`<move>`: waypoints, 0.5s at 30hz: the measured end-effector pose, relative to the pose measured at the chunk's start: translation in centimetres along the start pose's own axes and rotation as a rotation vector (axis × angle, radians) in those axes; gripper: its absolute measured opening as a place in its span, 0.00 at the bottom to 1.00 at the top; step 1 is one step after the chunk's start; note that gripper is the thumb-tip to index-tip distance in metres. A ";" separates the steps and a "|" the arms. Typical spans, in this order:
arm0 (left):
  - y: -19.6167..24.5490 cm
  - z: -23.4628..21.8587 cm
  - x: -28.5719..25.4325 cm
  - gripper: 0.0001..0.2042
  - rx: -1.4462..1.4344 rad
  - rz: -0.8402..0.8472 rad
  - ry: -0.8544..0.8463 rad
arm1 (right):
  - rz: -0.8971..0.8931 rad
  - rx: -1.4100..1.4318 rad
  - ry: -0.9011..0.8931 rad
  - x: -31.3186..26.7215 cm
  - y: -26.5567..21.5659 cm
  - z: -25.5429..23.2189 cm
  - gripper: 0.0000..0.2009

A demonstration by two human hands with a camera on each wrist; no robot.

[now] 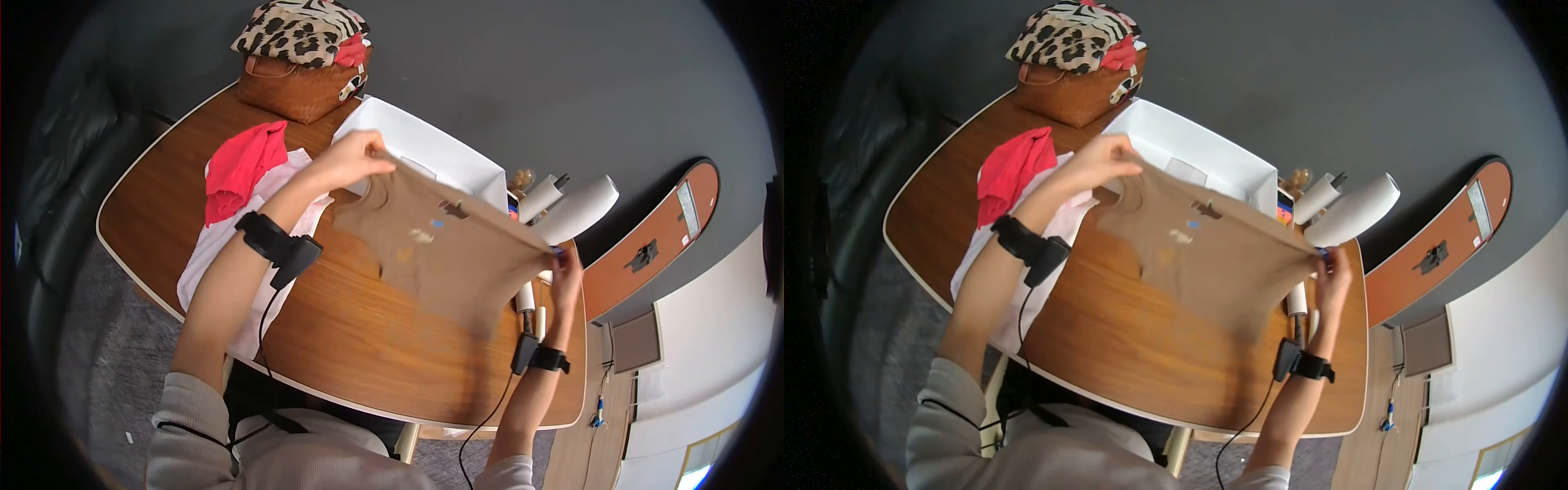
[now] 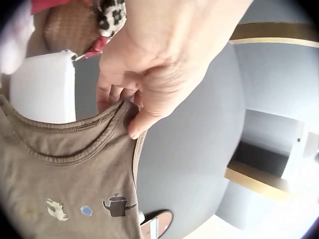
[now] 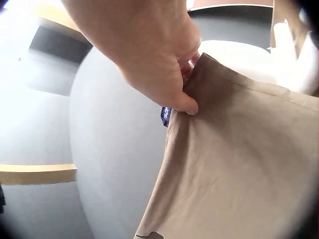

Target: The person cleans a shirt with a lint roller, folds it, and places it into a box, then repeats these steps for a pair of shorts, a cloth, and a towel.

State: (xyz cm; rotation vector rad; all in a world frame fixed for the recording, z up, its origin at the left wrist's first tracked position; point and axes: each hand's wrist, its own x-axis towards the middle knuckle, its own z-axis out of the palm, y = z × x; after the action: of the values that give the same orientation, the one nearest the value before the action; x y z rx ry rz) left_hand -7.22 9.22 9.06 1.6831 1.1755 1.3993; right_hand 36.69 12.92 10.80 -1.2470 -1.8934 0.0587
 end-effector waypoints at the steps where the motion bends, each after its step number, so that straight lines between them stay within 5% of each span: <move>1: 2.0 -0.4 -0.4 0.08 -0.052 0.039 -0.007 | -0.024 0.025 0.033 0.2 -1.5 -1.2 0.07; 6: 7.0 -1.6 -3.6 0.07 -0.178 0.086 -0.089 | 0.082 0.155 -0.076 -1.4 -5.3 -5.6 0.05; 7: 5.9 -2.0 -4.2 0.09 -0.103 0.126 -0.152 | 0.229 0.274 -0.188 -2.4 -5.8 -6.0 0.05; 8: 5.0 -2.1 -5.1 0.09 -0.047 0.091 -0.255 | 0.025 0.153 -0.245 -3.2 -5.2 -5.5 0.06; 14: -1.1 -0.4 -11.0 0.10 0.132 -0.129 -0.667 | 0.262 0.050 -0.926 -10.0 -0.6 -1.3 0.10; 15: -1.8 -0.1 -11.7 0.10 0.203 -0.117 -0.702 | 0.360 0.216 -1.009 -11.0 0.4 -0.4 0.11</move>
State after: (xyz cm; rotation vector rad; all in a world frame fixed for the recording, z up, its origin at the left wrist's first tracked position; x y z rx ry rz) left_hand -8.04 -0.82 2.89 1.9714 0.9929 0.5364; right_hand 38.86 4.44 4.07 -1.5282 -2.3259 1.2488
